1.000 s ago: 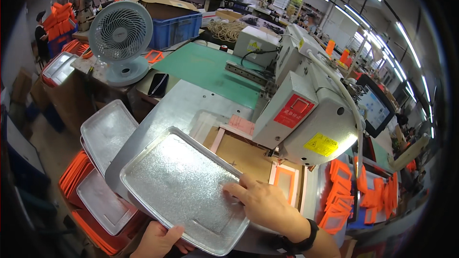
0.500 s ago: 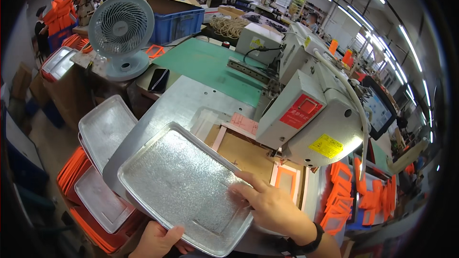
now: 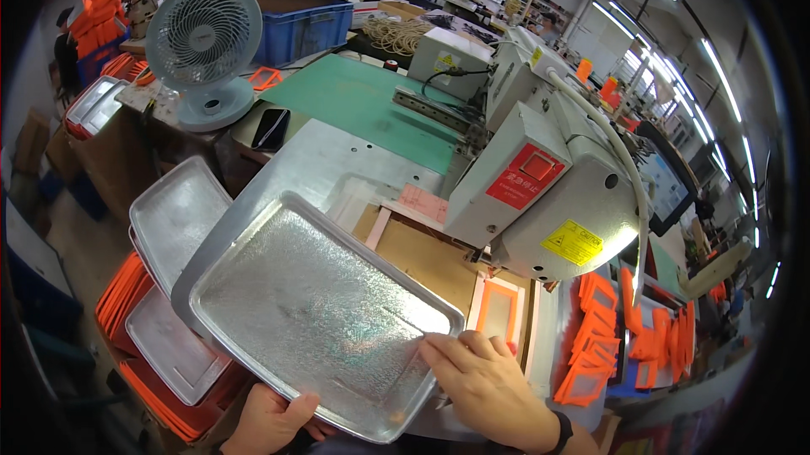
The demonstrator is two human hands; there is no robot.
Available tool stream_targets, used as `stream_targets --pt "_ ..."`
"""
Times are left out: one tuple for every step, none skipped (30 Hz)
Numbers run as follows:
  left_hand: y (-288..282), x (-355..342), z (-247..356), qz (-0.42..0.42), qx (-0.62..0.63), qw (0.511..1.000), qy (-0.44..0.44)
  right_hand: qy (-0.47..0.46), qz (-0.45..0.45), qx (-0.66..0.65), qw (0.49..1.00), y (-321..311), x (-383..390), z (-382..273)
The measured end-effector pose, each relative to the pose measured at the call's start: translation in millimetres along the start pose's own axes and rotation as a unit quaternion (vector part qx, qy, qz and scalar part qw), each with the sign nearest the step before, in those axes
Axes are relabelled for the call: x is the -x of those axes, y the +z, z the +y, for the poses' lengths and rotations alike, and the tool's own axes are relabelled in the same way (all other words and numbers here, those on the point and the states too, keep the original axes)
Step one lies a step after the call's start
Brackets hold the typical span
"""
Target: Using an industrial sewing machine to assemble orange safety pouches or vests.
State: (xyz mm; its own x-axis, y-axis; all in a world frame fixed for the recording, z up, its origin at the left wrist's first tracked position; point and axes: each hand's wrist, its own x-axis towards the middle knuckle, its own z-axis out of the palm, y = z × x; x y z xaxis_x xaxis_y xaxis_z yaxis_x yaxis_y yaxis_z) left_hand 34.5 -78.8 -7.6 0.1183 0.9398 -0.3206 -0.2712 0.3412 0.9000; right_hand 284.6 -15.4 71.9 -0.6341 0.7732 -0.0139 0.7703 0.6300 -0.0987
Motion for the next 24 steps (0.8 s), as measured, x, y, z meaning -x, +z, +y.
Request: stream_targets --pt "-0.5 -0.4 -0.7 -0.005 0.001 1.0 0.002 -0.001 -0.017 -0.031 0.999 1.5 1.7 -1.6" --pt "-2.0 -0.4 -2.1 -0.008 0.003 1.0 0.004 -0.004 -0.034 -0.064 0.997 3.4 3.2 -2.7" --pt "-2.8 0.0 -3.0 -0.011 0.004 1.0 0.005 -0.014 -0.029 -0.09 0.995 4.7 5.4 -1.1" --pt "-2.4 0.9 -3.2 -0.006 0.004 1.0 0.007 -0.025 -0.023 -0.116 0.993 5.9 8.1 2.2" --pt "-1.0 0.8 -3.4 -0.004 0.005 1.0 0.009 -0.033 -0.017 -0.14 0.989 6.3 11.2 3.8" --pt "-0.1 0.7 -3.6 -0.003 0.005 1.0 0.012 0.0 0.003 -0.143 0.99 6.3 13.0 -0.4" --pt "0.3 0.7 -4.2 -0.001 0.0 1.0 0.01 0.034 0.024 -0.146 0.988 5.6 13.9 -7.8" --pt "0.1 1.1 -5.6 0.003 -0.006 1.0 0.008 0.067 0.044 -0.152 0.985 6.7 13.9 -12.7" --pt "0.0 1.4 -6.6 0.006 -0.012 1.0 0.005 0.074 0.037 -0.152 0.985 8.5 13.3 -14.0" --pt "0.3 1.5 -6.9 0.008 -0.012 1.0 0.006 0.081 0.03 -0.151 0.985 10.3 12.8 -14.7" --pt "0.6 1.7 -6.7 0.01 -0.011 1.0 0.008 0.088 0.024 -0.151 0.984 11.3 12.5 -15.0" --pt "1.0 1.9 -6.4 0.011 -0.011 1.0 0.01 0.074 0.031 -0.144 0.986 11.1 13.3 -15.5" --pt "1.6 2.4 -5.6 0.015 -0.015 1.0 0.009 0.061 0.039 -0.137 0.988 10.0 14.7 -16.2" --pt "2.8 3.0 -4.3 0.019 -0.019 1.0 0.011 0.046 0.048 -0.129 0.989 8.9 15.4 -15.8" --pt "3.4 3.2 -3.5 0.023 -0.022 0.999 0.013 0.05 0.038 -0.154 0.986 8.7 15.5 -12.4" --pt "3.6 3.1 -3.9 0.025 -0.022 0.999 0.016 0.053 0.028 -0.18 0.982 9.0 14.8 -6.8" --pt "4.2 3.3 -5.3 0.027 -0.021 0.999 0.018 0.057 0.016 -0.205 0.977 10.0 13.6 -2.1" --pt "4.7 3.4 -6.4 0.029 -0.02 0.999 0.02 0.071 0.016 -0.176 0.982 11.6 10.4 0.7" --pt "5.1 3.8 -6.1 0.03 -0.02 0.999 0.02 0.085 0.015 -0.147 0.985 13.5 6.3 2.7" --pt "5.2 4.1 -4.9 0.029 -0.018 0.999 0.02 0.1 0.013 -0.116 0.988 13.7 4.3 2.8" --pt "5.0 3.8 -4.5 0.028 -0.017 0.999 0.02 0.091 0.006 -0.116 0.989 13.5 5.8 0.2" --pt "4.4 3.0 -6.1 0.024 -0.012 0.999 0.021 0.082 -0.002 -0.117 0.99 12.9 8.9 -4.0" --pt "3.4 2.9 -8.1 0.021 -0.009 0.999 0.022 0.071 -0.009 -0.119 0.99 11.5 10.9 -7.0" --pt "2.9 2.7 -9.2 0.019 -0.005 1.0 0.024 0.063 -0.004 -0.118 0.991 9.1 11.9 -8.3"
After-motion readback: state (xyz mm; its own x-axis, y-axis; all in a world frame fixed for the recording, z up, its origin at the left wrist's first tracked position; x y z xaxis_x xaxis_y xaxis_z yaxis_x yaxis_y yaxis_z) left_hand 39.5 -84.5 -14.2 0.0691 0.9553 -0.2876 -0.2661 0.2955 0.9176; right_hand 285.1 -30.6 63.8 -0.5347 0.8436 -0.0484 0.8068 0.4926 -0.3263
